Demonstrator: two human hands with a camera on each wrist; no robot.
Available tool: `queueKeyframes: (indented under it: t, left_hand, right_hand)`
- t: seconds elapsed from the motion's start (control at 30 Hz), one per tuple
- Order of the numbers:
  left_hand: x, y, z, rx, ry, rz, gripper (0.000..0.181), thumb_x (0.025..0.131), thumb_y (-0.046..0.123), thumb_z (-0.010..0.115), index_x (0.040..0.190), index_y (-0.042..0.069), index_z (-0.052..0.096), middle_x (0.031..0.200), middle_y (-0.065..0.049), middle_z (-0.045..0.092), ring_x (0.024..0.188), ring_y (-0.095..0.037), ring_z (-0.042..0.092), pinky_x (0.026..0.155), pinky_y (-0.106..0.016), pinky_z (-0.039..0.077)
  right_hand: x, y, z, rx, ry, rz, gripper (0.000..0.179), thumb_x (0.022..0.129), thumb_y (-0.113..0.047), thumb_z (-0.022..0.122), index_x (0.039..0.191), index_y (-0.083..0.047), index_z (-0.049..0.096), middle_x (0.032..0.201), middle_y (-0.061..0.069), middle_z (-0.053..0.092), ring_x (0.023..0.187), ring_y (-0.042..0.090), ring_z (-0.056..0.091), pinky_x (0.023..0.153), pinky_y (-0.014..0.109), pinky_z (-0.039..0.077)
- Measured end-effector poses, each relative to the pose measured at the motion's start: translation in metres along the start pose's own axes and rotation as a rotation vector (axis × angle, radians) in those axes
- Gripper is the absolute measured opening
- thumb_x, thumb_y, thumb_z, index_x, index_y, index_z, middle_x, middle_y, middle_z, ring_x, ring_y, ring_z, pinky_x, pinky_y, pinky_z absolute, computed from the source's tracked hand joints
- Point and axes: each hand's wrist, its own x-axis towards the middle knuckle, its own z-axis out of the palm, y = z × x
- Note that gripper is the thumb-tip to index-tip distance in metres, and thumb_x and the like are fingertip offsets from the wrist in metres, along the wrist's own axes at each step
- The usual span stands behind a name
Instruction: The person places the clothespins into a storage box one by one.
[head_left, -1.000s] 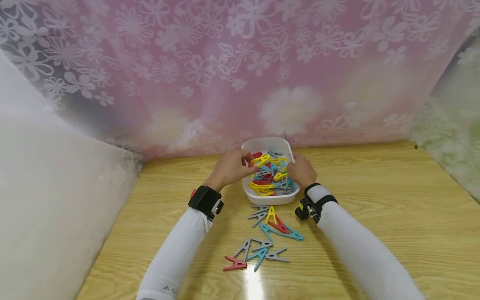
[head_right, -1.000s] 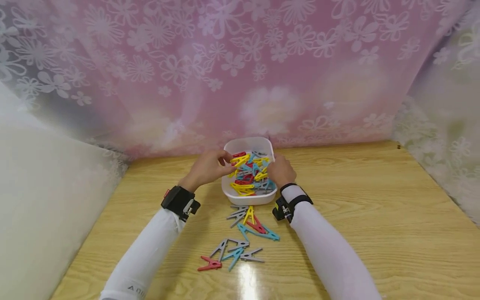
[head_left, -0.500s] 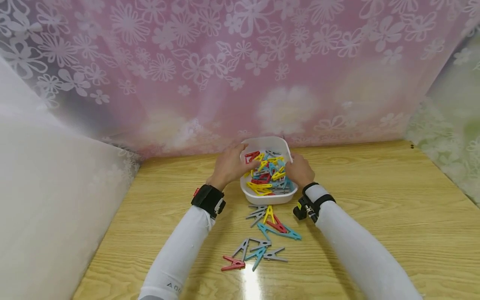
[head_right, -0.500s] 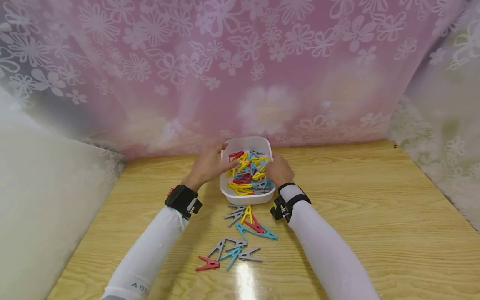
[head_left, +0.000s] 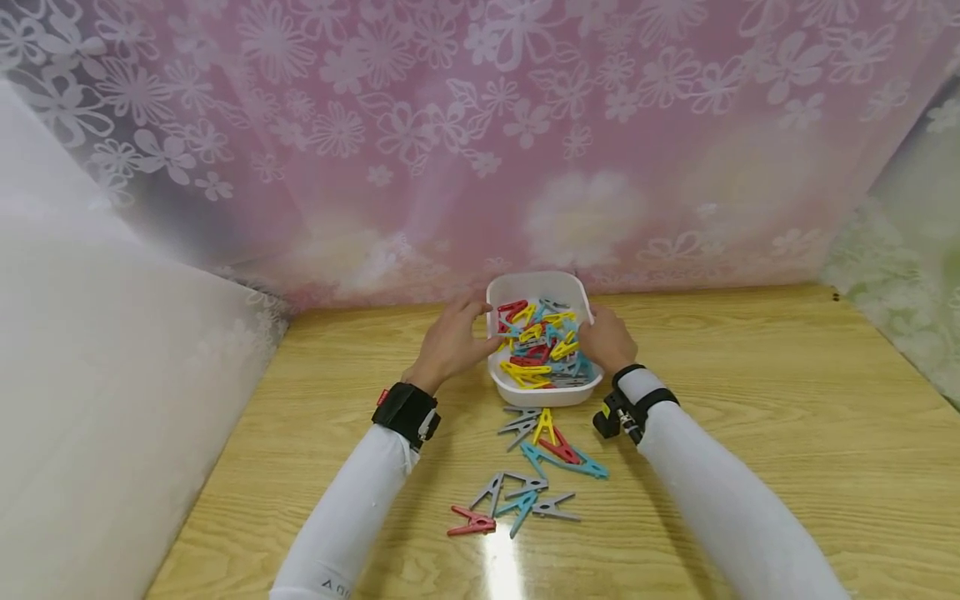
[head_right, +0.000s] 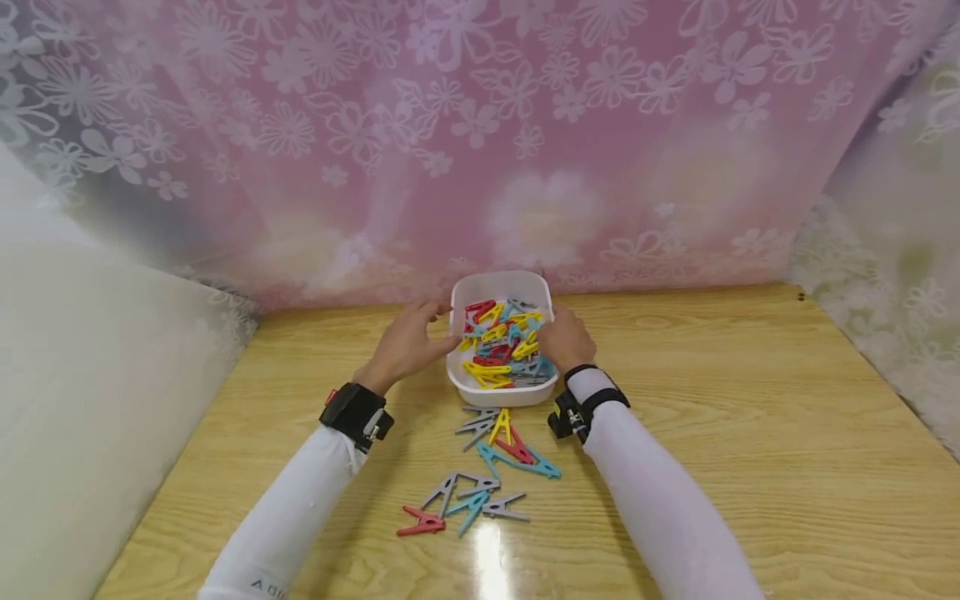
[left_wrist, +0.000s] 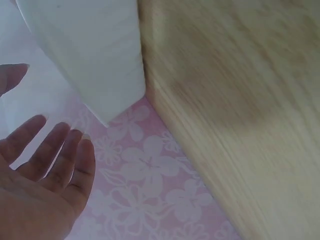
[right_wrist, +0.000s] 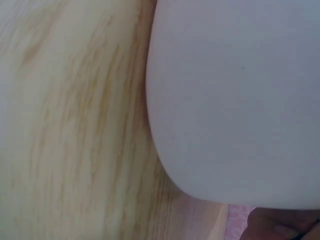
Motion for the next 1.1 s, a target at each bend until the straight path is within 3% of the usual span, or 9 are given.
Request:
queueKeyframes:
  t: [0.2,0.37,0.53,0.7,0.9,1.1]
  left_hand:
    - [-0.019,-0.007,-0.004,-0.009,-0.027,0.000,0.028,0.084,0.036,0.069,0.097,0.012,0.062,0.098,-0.003,0.056,0.087,-0.016,0.053,0.071,-0.032,0.045]
    - [-0.045,-0.012,-0.016,-0.061,-0.200,0.089,0.019,0.086,0.033,0.069,0.085,0.018,0.057,0.075,0.004,0.054,0.066,-0.011,0.050,0.060,-0.028,0.042]
    - [-0.080,-0.014,-0.021,-0.123,-0.411,0.156,0.023,0.083,0.036,0.072,0.091,0.016,0.063,0.079,0.005,0.058,0.071,-0.009,0.053,0.065,-0.026,0.045]
    - [-0.110,-0.008,-0.022,-0.095,-0.546,0.165,0.041,0.075,0.048,0.075,0.099,0.017,0.066,0.089,0.003,0.061,0.080,-0.012,0.055,0.071,-0.026,0.045]
    - [-0.136,-0.003,-0.023,0.010,-0.610,0.170,0.048,0.071,0.053,0.078,0.104,0.021,0.065,0.092,0.009,0.056,0.080,-0.009,0.051,0.071,-0.025,0.043]
    - [-0.156,0.005,-0.017,0.130,-0.587,0.233,0.046,0.072,0.053,0.077,0.104,0.023,0.065,0.095,0.012,0.056,0.078,-0.004,0.048,0.070,-0.024,0.043]
  right_hand:
    - [0.000,0.000,0.000,-0.009,-0.005,-0.003,0.051,0.099,-0.020,0.038,0.146,-0.001,0.033,0.127,0.025,0.054,0.101,0.036,0.060,0.079,0.051,0.050]
    - [0.000,-0.001,0.001,-0.012,-0.011,0.003,0.051,0.099,-0.021,0.038,0.147,-0.002,0.034,0.129,0.024,0.053,0.104,0.036,0.059,0.080,0.052,0.049]
    - [0.000,-0.002,0.000,-0.018,-0.014,0.001,0.051,0.099,-0.021,0.039,0.146,-0.001,0.033,0.128,0.025,0.053,0.102,0.037,0.059,0.078,0.050,0.050]
    - [-0.001,-0.002,-0.002,-0.008,-0.017,-0.003,0.051,0.099,-0.020,0.037,0.146,0.000,0.033,0.125,0.025,0.054,0.101,0.037,0.059,0.078,0.051,0.049]
    - [0.000,-0.003,-0.001,-0.009,-0.028,-0.002,0.051,0.099,-0.020,0.037,0.146,0.000,0.033,0.126,0.025,0.054,0.102,0.037,0.059,0.079,0.051,0.049]
    - [0.000,-0.001,0.001,-0.004,-0.006,-0.028,0.049,0.098,-0.019,0.037,0.145,-0.002,0.037,0.120,0.024,0.058,0.096,0.036,0.061,0.072,0.049,0.049]
